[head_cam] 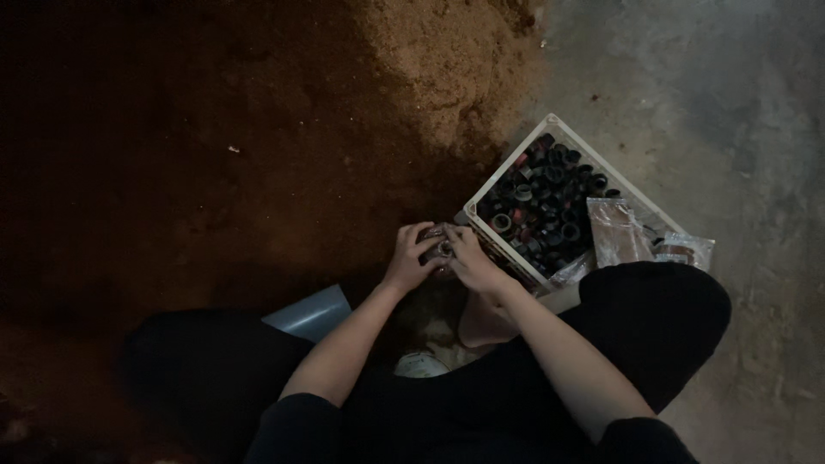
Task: The person uses a PVC pipe to guide substrate into a clear plastic bag and then compacts the substrate with a plastic cap.
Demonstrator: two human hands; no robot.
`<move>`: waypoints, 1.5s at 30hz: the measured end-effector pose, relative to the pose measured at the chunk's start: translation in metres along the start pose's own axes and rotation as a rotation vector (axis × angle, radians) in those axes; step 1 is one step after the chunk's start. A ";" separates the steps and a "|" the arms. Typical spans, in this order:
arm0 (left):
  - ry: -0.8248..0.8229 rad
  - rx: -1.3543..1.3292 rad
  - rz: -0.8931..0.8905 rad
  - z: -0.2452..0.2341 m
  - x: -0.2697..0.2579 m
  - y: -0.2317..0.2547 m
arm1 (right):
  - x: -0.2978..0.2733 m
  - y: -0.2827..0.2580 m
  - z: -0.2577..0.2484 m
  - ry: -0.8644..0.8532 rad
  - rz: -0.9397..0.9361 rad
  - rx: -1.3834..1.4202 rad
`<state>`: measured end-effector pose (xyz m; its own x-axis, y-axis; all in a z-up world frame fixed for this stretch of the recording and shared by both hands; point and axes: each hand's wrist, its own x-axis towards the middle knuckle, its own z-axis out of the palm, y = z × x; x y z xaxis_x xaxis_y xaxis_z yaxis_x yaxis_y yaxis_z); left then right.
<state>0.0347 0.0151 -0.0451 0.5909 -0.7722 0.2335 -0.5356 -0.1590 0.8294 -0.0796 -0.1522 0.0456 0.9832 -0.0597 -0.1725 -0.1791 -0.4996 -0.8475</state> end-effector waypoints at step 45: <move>0.114 -0.100 -0.019 0.010 0.013 0.004 | 0.003 -0.042 0.006 0.497 -0.338 -0.511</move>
<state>0.0346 -0.0020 -0.0440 0.6681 -0.6938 0.2688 -0.4640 -0.1061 0.8794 -0.0690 -0.1265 0.0774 0.9036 -0.1527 0.4002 0.0524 -0.8878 -0.4572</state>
